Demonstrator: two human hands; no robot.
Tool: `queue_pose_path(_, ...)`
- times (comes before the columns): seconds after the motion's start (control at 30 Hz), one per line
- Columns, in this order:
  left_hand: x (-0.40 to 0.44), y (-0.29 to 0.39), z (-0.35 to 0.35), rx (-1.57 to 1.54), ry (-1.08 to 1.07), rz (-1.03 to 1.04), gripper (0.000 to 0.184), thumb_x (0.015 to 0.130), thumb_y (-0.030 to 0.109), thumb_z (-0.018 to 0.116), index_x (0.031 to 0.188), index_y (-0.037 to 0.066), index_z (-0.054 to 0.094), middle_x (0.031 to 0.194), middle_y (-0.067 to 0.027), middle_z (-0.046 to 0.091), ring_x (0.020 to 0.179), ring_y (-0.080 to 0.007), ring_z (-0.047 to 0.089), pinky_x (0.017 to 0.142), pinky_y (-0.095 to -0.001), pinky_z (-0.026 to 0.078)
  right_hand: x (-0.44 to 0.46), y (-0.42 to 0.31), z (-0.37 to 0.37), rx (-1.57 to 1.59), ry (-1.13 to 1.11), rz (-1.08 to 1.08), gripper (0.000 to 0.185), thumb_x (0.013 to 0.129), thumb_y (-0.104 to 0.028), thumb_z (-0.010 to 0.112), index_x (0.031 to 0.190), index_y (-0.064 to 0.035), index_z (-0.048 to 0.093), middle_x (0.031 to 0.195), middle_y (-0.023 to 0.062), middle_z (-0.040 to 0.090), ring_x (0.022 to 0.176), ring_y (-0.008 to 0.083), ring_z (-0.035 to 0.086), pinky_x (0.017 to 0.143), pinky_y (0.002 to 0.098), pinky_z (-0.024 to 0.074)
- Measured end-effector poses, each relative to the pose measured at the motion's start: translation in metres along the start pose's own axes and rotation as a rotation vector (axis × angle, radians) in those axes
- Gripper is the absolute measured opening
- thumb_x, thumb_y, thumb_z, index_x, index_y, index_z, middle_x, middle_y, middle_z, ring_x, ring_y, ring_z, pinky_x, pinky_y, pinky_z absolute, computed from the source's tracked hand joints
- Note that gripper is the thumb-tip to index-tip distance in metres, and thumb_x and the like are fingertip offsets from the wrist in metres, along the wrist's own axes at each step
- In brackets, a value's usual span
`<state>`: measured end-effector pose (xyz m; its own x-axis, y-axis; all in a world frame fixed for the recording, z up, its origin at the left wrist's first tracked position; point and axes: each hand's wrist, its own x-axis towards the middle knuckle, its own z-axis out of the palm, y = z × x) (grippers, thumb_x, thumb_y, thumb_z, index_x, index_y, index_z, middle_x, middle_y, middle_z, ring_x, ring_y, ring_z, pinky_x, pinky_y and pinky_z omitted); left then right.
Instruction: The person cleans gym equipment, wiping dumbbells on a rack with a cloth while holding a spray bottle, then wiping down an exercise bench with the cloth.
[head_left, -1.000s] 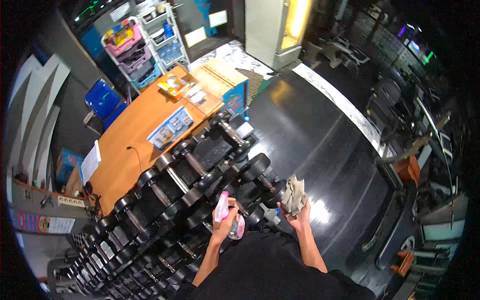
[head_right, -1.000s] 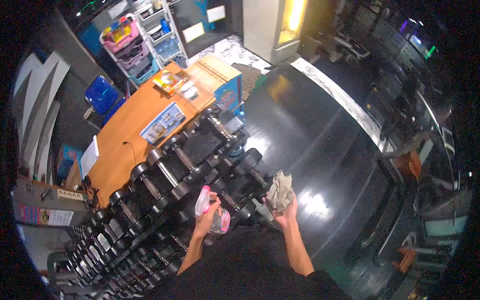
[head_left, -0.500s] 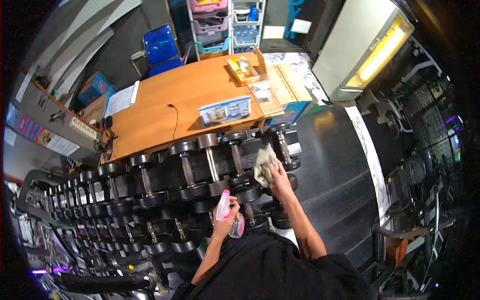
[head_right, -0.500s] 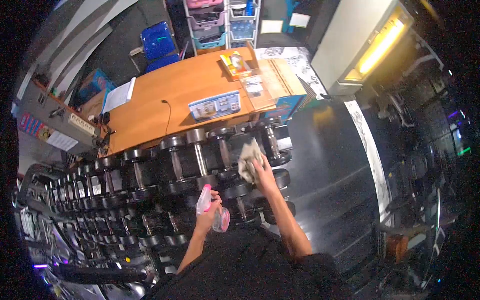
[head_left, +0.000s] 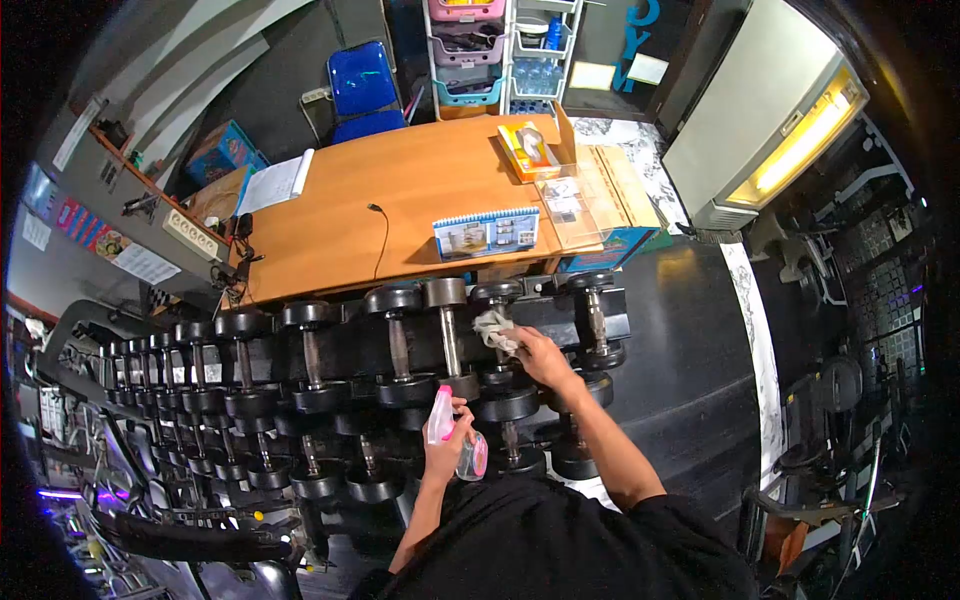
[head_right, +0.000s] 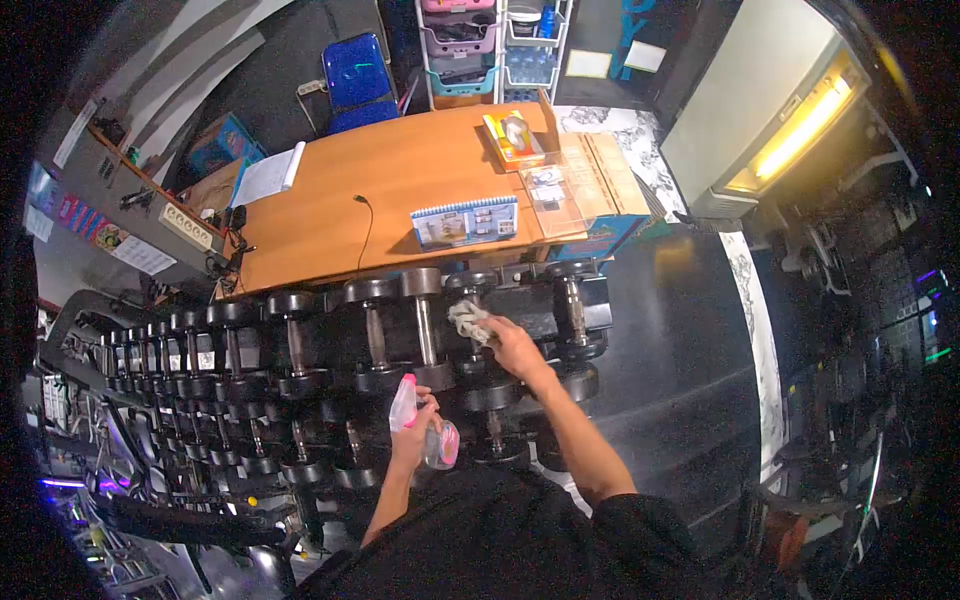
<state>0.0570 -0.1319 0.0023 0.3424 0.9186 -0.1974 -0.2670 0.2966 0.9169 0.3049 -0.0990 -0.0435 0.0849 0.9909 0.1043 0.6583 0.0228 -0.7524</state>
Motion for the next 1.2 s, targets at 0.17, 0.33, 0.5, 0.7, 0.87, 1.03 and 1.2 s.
queue_pose_path(0.17, 0.018, 0.006, 0.002, 0.035, -0.051, 0.027, 0.023, 0.088, 0.0, 0.058, 0.109, -0.003, 0.051, 0.082, -0.0049, 0.055, 0.058, -0.0086, 0.054, 0.056, -0.0239, 0.046, 0.01, 0.002, -0.043, -0.001, -0.331, 0.176, 0.046, 0.076, -0.002, 0.061, 0.121, -0.0084, 0.055, 0.105, 0.02, 0.064, 0.099, 0.0391, 0.06, 0.083, 0.0419, 0.0489)
queue_pose_path(0.33, 0.018, 0.012, 0.001, 0.063, -0.029, 0.053, 0.022, 0.088, -0.001, 0.057, 0.109, -0.003, 0.051, 0.083, -0.0046, 0.054, 0.058, -0.0082, 0.053, 0.056, -0.0238, 0.046, 0.048, -0.046, -0.03, -0.08, 0.255, -0.03, 0.048, 0.075, 0.002, 0.064, 0.121, -0.0108, 0.056, 0.128, 0.0185, 0.05, 0.117, 0.0383, 0.049, 0.095, 0.0411, 0.0446)
queue_pose_path(0.5, 0.001, 0.012, -0.004, 0.032, -0.013, 0.004, 0.027, 0.088, 0.003, 0.058, 0.113, 0.0, 0.048, 0.086, -0.005, 0.052, 0.058, -0.0107, 0.053, 0.056, -0.026, 0.045, 0.05, -0.033, 0.014, -0.33, 0.282, -0.163, 0.041, 0.075, 0.002, 0.062, 0.113, -0.013, 0.058, 0.136, 0.0146, 0.047, 0.129, 0.0364, 0.041, 0.1, 0.0402, 0.0428)
queue_pose_path(0.7, -0.004, 0.001, -0.011, 0.053, -0.045, 0.021, 0.028, 0.088, 0.003, 0.057, 0.114, 0.0, 0.047, 0.088, -0.0051, 0.053, 0.057, -0.0098, 0.053, 0.056, -0.0255, 0.045, 0.025, -0.002, 0.035, -0.438, 0.006, -0.374, 0.033, 0.078, -0.007, 0.059, 0.11, -0.0168, 0.059, 0.13, 0.0082, 0.053, 0.129, 0.0297, 0.042, 0.093, 0.0398, 0.0501)
queue_pose_path(0.87, -0.005, 0.01, -0.002, 0.065, -0.085, 0.051, 0.023, 0.088, 0.0, 0.059, 0.11, -0.003, 0.052, 0.083, -0.0037, 0.055, 0.058, -0.0083, 0.054, 0.055, -0.0237, 0.047, 0.02, -0.031, 0.034, -0.477, -0.219, -0.231, 0.02, 0.087, -0.025, 0.057, 0.103, -0.0129, 0.059, 0.095, 0.0124, 0.064, 0.086, 0.033, 0.065, 0.069, 0.0452, 0.054)
queue_pose_path(1.03, -0.017, 0.008, -0.01, 0.246, -0.081, 0.0, 0.024, 0.086, 0.006, 0.064, 0.108, 0.001, 0.056, 0.079, -0.0006, 0.057, 0.055, -0.0069, 0.053, 0.049, -0.0227, 0.045, 0.014, -0.053, 0.029, -0.401, -0.284, -0.005, 0.025, 0.093, -0.032, 0.048, 0.093, -0.0083, 0.054, 0.085, 0.021, 0.065, 0.083, 0.0371, 0.065, 0.064, 0.0515, 0.0508)
queue_pose_path(1.2, -0.028, -0.009, -0.019, 0.361, -0.177, -0.119, 0.023, 0.087, 0.015, 0.065, 0.106, 0.003, 0.059, 0.072, -0.0007, 0.057, 0.05, -0.0071, 0.052, 0.046, -0.024, 0.043, -0.014, -0.014, 0.025, 0.439, 0.231, 0.253, 0.042, 0.099, -0.037, 0.041, 0.115, -0.0003, 0.054, 0.113, 0.0155, 0.059, 0.106, 0.0192, 0.054, 0.093, 0.0341, 0.0406)
